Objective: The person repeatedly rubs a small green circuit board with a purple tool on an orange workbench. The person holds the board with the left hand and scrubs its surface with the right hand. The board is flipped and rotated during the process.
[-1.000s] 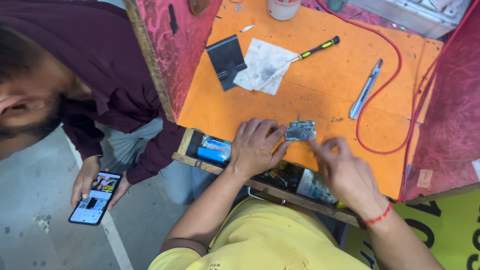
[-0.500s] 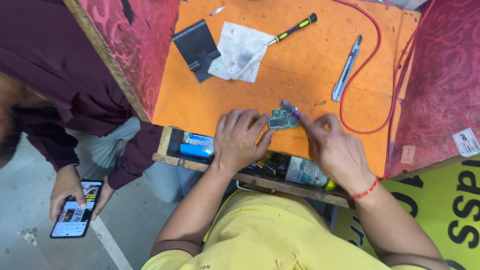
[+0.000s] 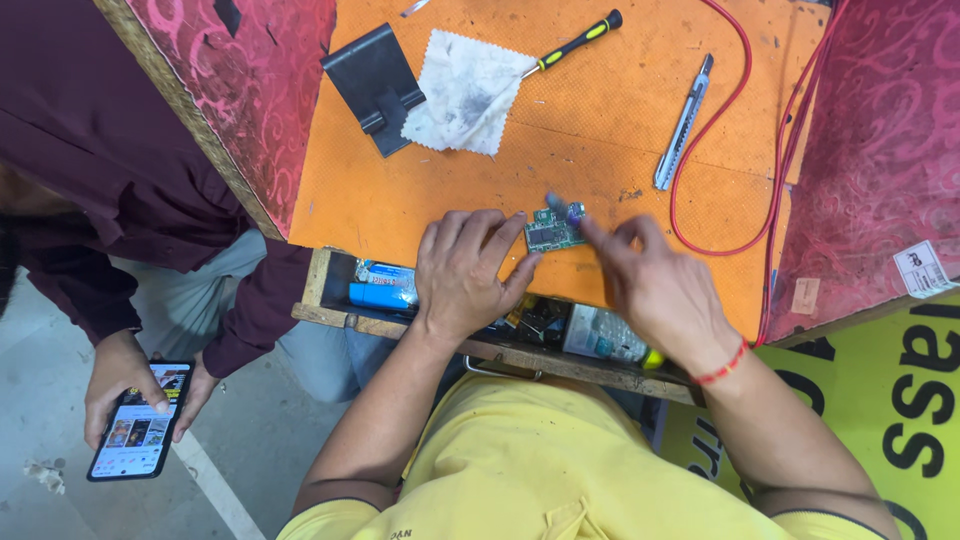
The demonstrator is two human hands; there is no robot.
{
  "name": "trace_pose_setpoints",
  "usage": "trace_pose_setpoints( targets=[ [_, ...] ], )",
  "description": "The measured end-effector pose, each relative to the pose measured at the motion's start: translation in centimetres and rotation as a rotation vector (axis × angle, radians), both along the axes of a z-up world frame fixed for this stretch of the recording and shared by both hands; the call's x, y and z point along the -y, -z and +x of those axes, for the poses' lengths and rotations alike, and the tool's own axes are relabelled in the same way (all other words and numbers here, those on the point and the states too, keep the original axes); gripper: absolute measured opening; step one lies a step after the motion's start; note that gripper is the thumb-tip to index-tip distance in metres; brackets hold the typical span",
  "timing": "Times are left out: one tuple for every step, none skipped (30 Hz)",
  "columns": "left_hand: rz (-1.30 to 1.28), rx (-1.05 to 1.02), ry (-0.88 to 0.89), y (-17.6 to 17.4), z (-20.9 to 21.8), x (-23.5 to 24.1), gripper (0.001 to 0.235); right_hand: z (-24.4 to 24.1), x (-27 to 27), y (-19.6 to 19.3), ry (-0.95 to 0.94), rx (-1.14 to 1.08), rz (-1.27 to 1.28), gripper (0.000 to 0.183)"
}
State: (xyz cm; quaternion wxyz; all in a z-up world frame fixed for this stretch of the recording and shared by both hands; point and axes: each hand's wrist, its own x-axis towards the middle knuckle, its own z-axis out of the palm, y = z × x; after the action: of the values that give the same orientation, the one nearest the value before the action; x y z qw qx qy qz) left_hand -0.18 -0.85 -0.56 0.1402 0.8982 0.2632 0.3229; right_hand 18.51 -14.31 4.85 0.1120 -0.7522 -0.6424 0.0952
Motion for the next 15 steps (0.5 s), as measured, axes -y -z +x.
trace_pose_setpoints(
  targets=[
    [-0.029,-0.009,0.007,-0.2,0.0,-0.2,0.041,0.1,0.1,-0.1,-0.047,-0.049,-0.019,0.053],
    [-0.065,-0.023,0.016,-0.4,-0.1,-0.1,0.040,0.0,0.4,-0.1,-0.091,-0.104,-0.046,0.054],
    [-0.102,-0.037,0.025,-0.5,-0.3,-0.1,0.040,-0.1,0.6,0.0,-0.040,-0.068,-0.029,0.053],
    [-0.112,-0.047,0.027,-0.5,-0.1,-0.1,0.039,0.0,0.7,0.0,0.016,-0.023,-0.010,0.051],
    [-0.122,-0.057,0.029,-0.6,0.0,0.0,0.038,0.1,0.9,0.0,0.072,0.022,0.010,0.050],
    [-0.131,-0.066,0.029,-0.6,0.2,0.0,0.037,0.2,1.0,-0.1,0.039,0.003,-0.018,0.052],
    [-0.090,-0.067,0.018,-0.6,0.5,0.1,0.037,0.4,1.0,-0.1,0.007,-0.017,-0.045,0.054],
    [-0.047,-0.075,0.007,-0.6,0.6,0.3,0.037,0.3,1.0,-0.1,-0.026,-0.043,-0.072,0.056],
    [-0.005,-0.082,-0.003,-0.5,0.7,0.4,0.037,0.3,1.0,-0.1,-0.007,-0.048,-0.067,0.056],
    [0.008,-0.093,-0.008,-0.4,0.7,0.6,0.037,0.2,1.2,-0.1,0.015,-0.051,-0.064,0.056],
    [0.020,-0.104,-0.012,-0.2,0.8,0.7,0.037,0.1,1.3,-0.1,0.038,-0.053,-0.061,0.056],
    [0.031,-0.112,-0.021,0.0,0.8,0.9,0.037,0.2,1.3,-0.2,0.050,-0.027,-0.036,0.054],
    [0.005,-0.080,-0.006,0.2,0.8,0.9,0.037,0.1,1.4,-0.3,0.062,-0.001,-0.011,0.052],
    [-0.015,-0.051,0.002,0.4,0.6,0.6,0.036,0.2,1.2,-0.3,0.066,0.024,0.019,0.051],
    [-0.035,-0.021,0.009,0.5,0.5,0.4,0.036,0.2,0.9,-0.3,0.035,0.012,-0.005,0.051]
  ],
)
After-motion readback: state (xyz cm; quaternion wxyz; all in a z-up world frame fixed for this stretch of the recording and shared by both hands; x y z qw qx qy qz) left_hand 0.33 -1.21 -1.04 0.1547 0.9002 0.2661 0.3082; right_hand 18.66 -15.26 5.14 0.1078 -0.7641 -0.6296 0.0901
